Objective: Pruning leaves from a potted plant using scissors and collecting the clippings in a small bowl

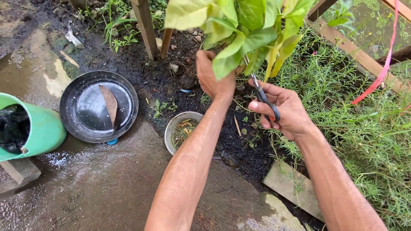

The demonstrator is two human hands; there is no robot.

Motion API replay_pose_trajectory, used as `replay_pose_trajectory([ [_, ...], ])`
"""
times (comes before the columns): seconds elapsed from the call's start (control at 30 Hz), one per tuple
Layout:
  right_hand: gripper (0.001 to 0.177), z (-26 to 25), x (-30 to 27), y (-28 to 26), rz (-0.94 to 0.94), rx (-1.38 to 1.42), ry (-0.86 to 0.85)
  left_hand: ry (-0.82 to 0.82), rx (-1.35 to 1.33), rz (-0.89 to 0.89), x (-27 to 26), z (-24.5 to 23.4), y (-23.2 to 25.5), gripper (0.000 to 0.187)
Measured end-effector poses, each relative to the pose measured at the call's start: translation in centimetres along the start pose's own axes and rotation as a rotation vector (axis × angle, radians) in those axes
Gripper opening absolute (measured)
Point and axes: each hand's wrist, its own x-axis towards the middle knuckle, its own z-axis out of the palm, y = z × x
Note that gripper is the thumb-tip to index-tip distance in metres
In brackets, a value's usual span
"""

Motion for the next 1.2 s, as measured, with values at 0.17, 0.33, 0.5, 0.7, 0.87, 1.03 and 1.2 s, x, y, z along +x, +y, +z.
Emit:
replay_pose_trajectory([
  [0.17,0.074,-0.5,-0.3,0.2,0.015,-0.004,0.014,0.008,0.069,0.401,2.7,0.6,-5.8,0.030],
  [0.33,0.072,-0.7,-0.5,1.1,0.018,-0.047,0.023,-0.083,0.157,0.597,4.1,-0.4,-5.5,0.028],
  [0.5,0.072,0.0,-0.5,0.5,0.027,-0.030,0.017,-0.178,0.238,0.650,5.1,-0.1,-5.4,0.021],
  [0.7,0.073,0.7,0.0,0.3,0.000,-0.046,0.007,-0.143,0.117,0.579,7.0,1.0,-6.2,0.034],
  [0.87,0.073,1.2,1.1,-0.4,-0.005,-0.035,0.003,-0.184,0.179,0.554,9.3,0.1,-4.8,0.022],
  [1.03,0.073,1.7,2.5,-0.7,-0.002,-0.001,-0.058,-0.166,0.248,0.532,11.4,1.1,-5.2,0.029],
  [1.2,0.071,2.2,4.1,-0.3,-0.003,0.032,-0.111,-0.171,0.147,0.587,12.4,0.8,-3.9,0.020],
])
